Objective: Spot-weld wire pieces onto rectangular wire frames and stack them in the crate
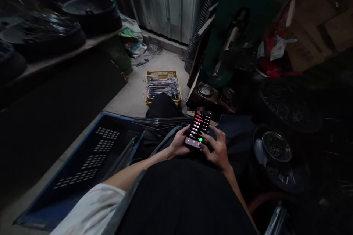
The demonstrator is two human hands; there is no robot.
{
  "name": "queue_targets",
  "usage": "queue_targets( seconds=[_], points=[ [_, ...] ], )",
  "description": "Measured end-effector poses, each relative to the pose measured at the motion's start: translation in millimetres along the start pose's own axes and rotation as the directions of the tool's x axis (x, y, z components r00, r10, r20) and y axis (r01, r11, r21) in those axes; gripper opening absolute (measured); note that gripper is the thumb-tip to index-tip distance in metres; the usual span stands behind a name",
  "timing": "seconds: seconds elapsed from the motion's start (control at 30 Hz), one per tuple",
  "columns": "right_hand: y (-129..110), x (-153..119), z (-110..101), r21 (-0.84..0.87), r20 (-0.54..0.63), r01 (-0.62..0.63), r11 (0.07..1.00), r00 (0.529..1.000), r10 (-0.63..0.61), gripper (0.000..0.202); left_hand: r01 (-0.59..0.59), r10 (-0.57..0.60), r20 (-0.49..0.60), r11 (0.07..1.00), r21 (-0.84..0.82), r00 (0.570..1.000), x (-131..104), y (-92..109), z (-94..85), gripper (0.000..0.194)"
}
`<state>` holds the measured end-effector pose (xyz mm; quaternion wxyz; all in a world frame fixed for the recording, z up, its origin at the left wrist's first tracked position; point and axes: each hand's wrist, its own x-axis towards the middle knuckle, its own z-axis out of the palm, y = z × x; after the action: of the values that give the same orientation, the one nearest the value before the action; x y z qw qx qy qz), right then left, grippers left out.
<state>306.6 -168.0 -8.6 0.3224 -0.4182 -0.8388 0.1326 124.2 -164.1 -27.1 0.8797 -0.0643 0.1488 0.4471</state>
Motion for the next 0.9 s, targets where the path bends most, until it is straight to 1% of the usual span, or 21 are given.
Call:
queue_targets(
  seconds=[0.13, 0.37, 0.5, 0.7, 0.83, 0.9],
  points=[
    [-3.1, -1.3, 6.3, 0.019, 0.038, 0.041, 0.999, 0.998, -0.042, 0.032, -0.016, 0.016, 0.007, 1.0, 0.006, 1.0, -0.7, -0.3, 2.7, 0.035],
    [4.3, 1.4, -3.3, -0.021, -0.038, -0.047, 0.999, 0.998, 0.046, 0.032, 0.032, -0.032, 0.024, 0.999, 0.006, 0.999, -1.7, 0.9, -3.4, 0.041],
    [4.6, 0.0, -5.0, -0.016, -0.062, -0.048, 0.999, 0.997, 0.047, 0.031, 0.043, -0.043, 0.029, 0.999, 0.007, 0.999, -2.1, 0.8, -2.7, 0.043],
    [-1.7, -0.4, 1.9, 0.011, 0.009, 0.023, 1.0, 1.0, -0.023, 0.032, -0.021, 0.021, 0.046, 1.0, 0.002, 0.999, -0.7, -1.1, 3.9, 0.038],
    [-3.8, -0.9, 5.3, 0.018, 0.038, 0.065, 0.998, 0.997, -0.065, 0.032, -0.04, 0.04, 0.049, 0.999, -0.002, 0.998, -0.2, -0.3, 2.5, 0.035],
    [-3.0, -0.8, 5.6, 0.008, 0.035, 0.056, 0.998, 0.998, -0.057, 0.032, -0.031, 0.032, 0.049, 0.999, -0.004, 0.998, 0.1, 0.0, 0.3, 0.036]
  ],
)
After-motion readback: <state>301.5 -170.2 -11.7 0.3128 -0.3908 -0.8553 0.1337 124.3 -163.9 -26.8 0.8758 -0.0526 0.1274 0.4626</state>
